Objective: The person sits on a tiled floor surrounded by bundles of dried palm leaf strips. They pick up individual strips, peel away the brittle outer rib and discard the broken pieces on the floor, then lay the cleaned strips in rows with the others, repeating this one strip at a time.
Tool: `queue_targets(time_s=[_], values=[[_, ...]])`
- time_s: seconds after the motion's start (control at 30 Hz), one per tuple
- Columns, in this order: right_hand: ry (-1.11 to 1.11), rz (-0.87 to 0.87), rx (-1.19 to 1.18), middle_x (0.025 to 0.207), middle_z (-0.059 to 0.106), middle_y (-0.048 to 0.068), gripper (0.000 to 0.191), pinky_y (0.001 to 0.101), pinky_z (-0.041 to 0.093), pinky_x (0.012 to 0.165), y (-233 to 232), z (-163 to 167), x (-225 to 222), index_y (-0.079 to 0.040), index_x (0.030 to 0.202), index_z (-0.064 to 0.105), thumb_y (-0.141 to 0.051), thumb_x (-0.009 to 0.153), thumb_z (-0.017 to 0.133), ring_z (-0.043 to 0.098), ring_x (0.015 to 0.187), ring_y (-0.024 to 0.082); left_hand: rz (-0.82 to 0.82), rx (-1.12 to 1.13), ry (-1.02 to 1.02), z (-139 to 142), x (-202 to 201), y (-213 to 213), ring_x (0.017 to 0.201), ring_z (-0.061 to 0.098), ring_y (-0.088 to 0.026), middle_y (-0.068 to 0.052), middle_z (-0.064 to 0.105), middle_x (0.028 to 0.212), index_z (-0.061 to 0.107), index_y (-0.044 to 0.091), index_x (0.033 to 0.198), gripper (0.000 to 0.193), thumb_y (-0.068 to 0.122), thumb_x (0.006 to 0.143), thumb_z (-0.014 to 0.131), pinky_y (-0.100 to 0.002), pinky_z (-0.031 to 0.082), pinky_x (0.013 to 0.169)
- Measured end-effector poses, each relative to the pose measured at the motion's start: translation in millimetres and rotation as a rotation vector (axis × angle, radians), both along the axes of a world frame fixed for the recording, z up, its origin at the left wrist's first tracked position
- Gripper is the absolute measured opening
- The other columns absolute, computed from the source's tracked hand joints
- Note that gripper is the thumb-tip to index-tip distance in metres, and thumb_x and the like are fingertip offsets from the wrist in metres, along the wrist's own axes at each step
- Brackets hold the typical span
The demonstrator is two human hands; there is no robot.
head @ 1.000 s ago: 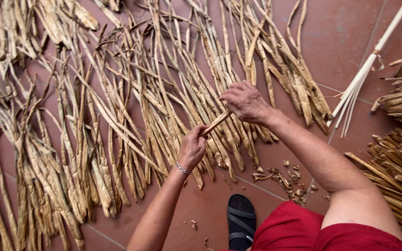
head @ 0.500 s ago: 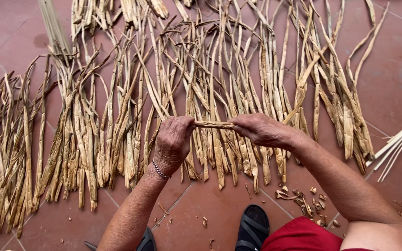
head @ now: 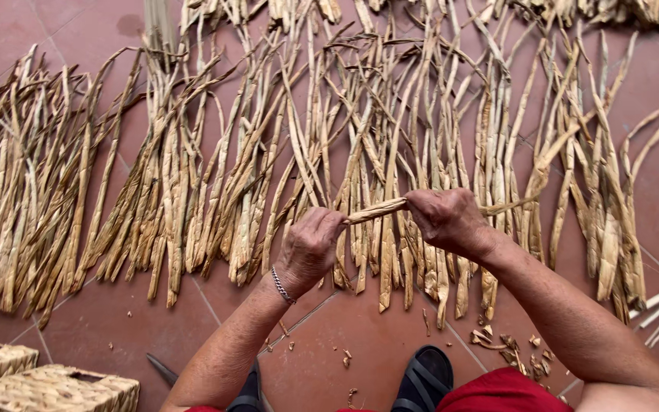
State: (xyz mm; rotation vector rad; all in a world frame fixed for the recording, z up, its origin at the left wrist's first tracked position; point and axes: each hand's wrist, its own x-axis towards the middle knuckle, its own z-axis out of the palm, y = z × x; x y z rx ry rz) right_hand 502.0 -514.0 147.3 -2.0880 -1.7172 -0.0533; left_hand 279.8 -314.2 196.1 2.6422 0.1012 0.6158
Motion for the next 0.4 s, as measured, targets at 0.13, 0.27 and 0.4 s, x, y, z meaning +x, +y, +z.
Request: queue_targets(time_s=[0.13,0.27,0.4], values=[[-0.05,0.06,0.104,0.051,0.044,0.0,0.017,0.0336,0.033,0.033,10.4,-0.2,-4.1,-0.01,0.084,0.056,-0.005,0.1,0.054,0.04,0.04,0.012,0.001,-0.508,0.017,-3.8,-2.5,13.9,0.073,0.066,-0.013,-0.004,0.07,0.091,0.071,0.002,0.108,0.015,0.014,0.101,0.065,-0.029,0.053,0.061],[-0.156,0.162,0.196,0.057,0.053,0.003,0.006,0.0335,0.039,0.036,32.4,22.3,-12.8,-0.006,0.102,0.063,-0.009,0.097,0.061,0.046,0.042,0.013,0.072,-1.343,0.199,3.7,18.3,49.2,0.074,0.054,-0.007,0.0,0.062,0.086,0.07,0.001,0.111,0.023,0.022,0.105,0.063,-0.024,0.046,0.063],[-0.12,0.199,0.143,0.068,0.062,0.005,0.013,0.0323,0.043,0.038,66.4,34.8,-28.3,-0.009,0.104,0.061,-0.02,0.096,0.061,0.052,0.047,0.013,-0.024,-0.366,-0.18,26.1,22.1,90.2,0.093,0.062,-0.014,-0.003,0.064,0.1,0.058,0.01,0.125,0.016,0.016,0.114,0.049,-0.028,0.055,0.084]])
